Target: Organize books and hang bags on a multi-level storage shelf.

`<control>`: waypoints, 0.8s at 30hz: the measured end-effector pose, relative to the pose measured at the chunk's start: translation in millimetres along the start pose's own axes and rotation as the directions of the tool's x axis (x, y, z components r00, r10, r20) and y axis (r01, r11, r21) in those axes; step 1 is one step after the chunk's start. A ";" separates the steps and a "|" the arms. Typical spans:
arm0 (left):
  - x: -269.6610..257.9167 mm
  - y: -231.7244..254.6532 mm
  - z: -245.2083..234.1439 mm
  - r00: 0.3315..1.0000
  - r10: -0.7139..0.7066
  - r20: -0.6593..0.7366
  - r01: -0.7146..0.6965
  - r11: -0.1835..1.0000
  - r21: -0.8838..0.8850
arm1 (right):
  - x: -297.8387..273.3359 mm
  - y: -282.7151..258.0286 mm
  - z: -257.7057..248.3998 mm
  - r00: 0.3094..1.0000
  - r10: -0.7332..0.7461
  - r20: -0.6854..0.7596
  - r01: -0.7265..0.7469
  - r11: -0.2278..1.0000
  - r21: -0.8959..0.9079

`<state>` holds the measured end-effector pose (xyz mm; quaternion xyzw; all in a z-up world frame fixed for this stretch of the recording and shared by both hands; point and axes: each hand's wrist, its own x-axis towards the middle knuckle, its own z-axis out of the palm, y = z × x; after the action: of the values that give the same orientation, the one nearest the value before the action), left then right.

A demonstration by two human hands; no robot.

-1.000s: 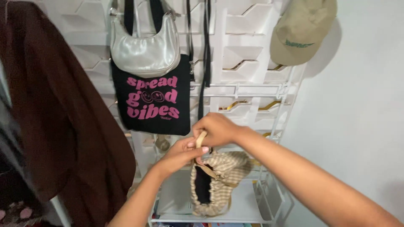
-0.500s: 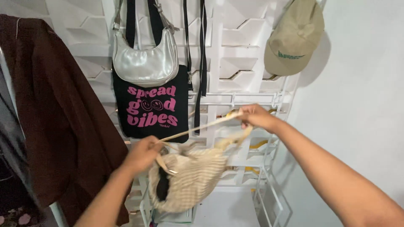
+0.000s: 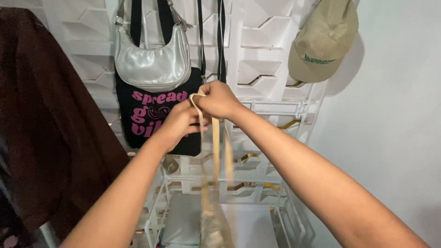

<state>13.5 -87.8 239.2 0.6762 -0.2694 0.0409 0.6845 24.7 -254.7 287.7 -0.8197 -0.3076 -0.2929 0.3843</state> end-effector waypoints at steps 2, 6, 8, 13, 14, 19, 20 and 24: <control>-9.5 32.1 8.4 0.995 -0.087 0.051 0.092 0.991 -0.094 | 5.6 6.0 -5.0 0.999 0.007 -0.041 -0.010 0.998 -0.060; 12.0 47.8 -2.5 0.957 -0.193 0.216 0.215 0.973 -0.085 | 12.3 32.4 -23.4 0.993 -0.041 -0.107 0.019 0.980 -0.198; 33.3 47.1 -8.1 0.963 -0.125 0.239 0.151 0.984 -0.094 | 7.6 41.5 -30.1 0.996 -0.050 -0.076 0.033 0.977 -0.212; 71.5 71.0 -24.1 0.989 0.069 0.131 -0.042 0.980 -0.196 | 3.3 86.5 -38.2 0.758 0.300 0.580 -0.487 0.852 0.195; 74.8 73.6 -31.0 0.988 0.071 0.134 -0.043 0.979 -0.200 | 8.3 89.0 -40.5 0.757 0.304 0.578 -0.488 0.852 0.191; 99.7 74.6 -75.4 0.990 0.117 0.074 -0.097 0.968 -0.231 | 36.2 63.9 -43.9 0.850 0.117 0.514 -0.420 0.740 0.526; 94.3 84.2 -70.8 0.990 0.118 0.077 -0.097 0.967 -0.235 | 46.3 55.8 -40.2 0.849 0.121 0.514 -0.422 0.742 0.522; 100.4 99.7 -63.9 0.988 0.143 -0.051 -0.113 0.918 0.381 | 91.4 31.1 -17.0 0.959 0.153 0.240 -0.271 0.749 0.605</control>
<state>77.1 -50.0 375.6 0.7739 -0.2733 0.1630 0.5476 101.7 -259.0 348.3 -0.6948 -0.3250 -0.0537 0.6393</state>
